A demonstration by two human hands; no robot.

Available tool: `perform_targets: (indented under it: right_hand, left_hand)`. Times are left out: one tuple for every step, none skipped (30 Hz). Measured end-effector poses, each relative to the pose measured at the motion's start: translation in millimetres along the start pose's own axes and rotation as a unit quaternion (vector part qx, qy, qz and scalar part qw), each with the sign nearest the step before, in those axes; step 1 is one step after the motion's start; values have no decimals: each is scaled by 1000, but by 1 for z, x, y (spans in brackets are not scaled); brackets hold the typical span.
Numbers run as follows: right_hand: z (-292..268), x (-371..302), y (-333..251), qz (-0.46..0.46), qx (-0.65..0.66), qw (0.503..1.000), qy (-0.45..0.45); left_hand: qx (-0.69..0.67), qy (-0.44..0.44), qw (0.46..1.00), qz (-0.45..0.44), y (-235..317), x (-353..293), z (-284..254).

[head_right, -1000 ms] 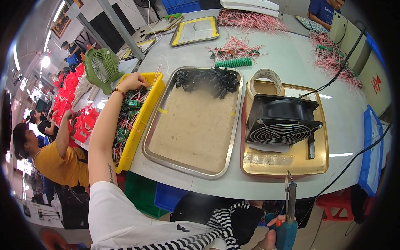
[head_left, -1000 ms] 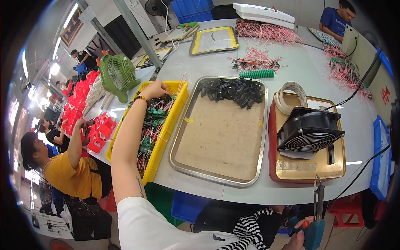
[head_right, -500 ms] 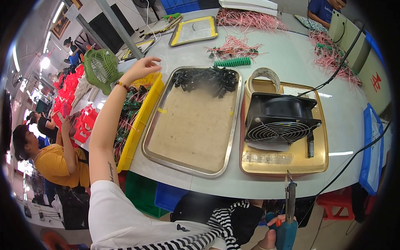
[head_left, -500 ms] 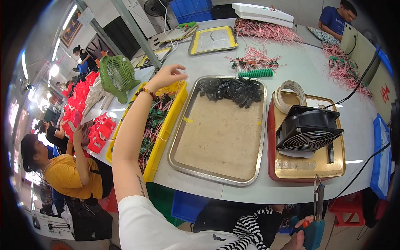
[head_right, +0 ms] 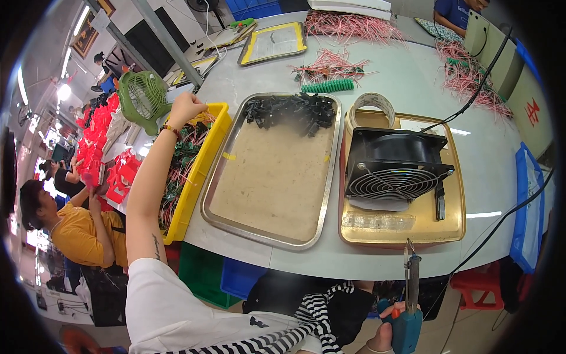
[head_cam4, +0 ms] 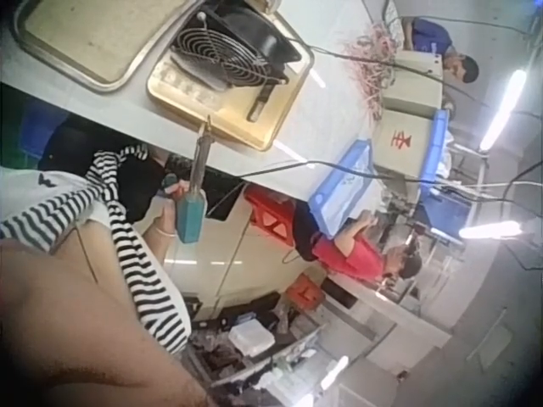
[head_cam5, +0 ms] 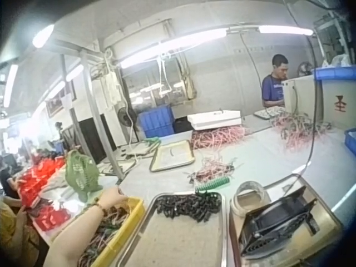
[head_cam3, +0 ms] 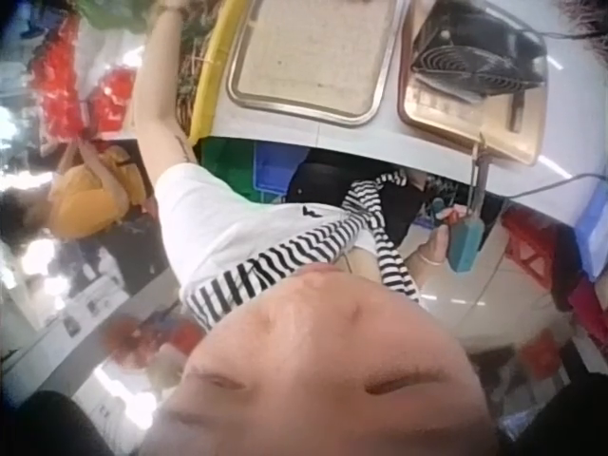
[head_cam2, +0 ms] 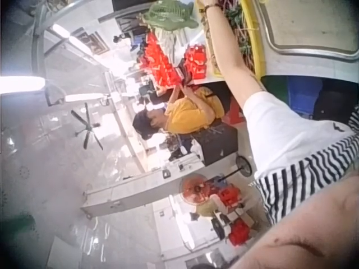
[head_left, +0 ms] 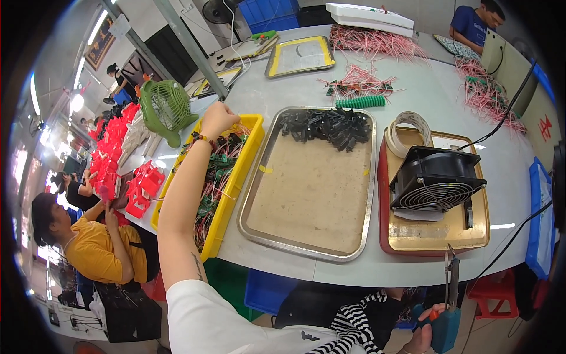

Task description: The person assembles electronic parts by fitting circuit boards and wires into plastic casings and soldering the connections using a soldering iron.

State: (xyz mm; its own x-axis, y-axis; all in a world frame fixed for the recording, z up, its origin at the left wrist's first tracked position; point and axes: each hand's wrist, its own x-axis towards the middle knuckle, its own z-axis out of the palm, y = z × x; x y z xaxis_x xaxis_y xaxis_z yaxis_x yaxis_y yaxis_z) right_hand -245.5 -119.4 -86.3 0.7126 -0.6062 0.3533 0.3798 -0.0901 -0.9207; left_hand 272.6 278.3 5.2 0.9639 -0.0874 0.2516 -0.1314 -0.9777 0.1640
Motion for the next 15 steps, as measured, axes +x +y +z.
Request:
perform_targets:
  right_hand:
    - [-3,-2,3,2,-11,1000,4]
    - [-5,-4,5,3,-21,1000,8]
    - [-7,-4,7,3,-22,1000,8]
    - [-8,-4,8,8,-9,1000,7]
    - [-9,-4,9,14,3,1000,7]
    - [-9,-4,8,13,3,1000,7]
    - [-7,-3,5,22,3,1000,8]
    - [-4,-3,2,31,4,999,7]
    - [-1,-3,-2,31,6,999,5]
    - [2,-4,-5,43,7,999,25]
    - [4,-4,-7,54,9,997,44]
    - [2,-4,-7,54,8,997,45]
    - [-1,-4,-7,55,3,998,25]
    - [-2,-4,-8,56,-1,998,4]
    - [-1,-6,-9,57,0,998,3]
  left_hand:
    - [26,-18,999,-30,-4,-1,0]
    - [26,-18,999,-30,-8,-1,-1]
    - [31,-60,997,-48,-11,-1,0]
    - [37,-101,992,-67,-15,-1,0]
    - [37,-100,992,-68,-18,0,2]
    - [54,-103,990,-77,-20,0,6]
    - [72,-107,988,-87,-23,2,11]
    - [73,-106,988,-89,-31,4,15]
    - [82,-114,985,-100,-39,8,19]
    - [87,-123,983,-107,-37,10,21]
    - [86,-124,983,-106,-37,13,21]
    - [93,-144,977,-124,-37,17,19]
    - [100,-164,971,-143,-37,19,17]
    - [100,-165,971,-143,-39,19,13]
    - [71,-143,976,-149,-43,19,7]
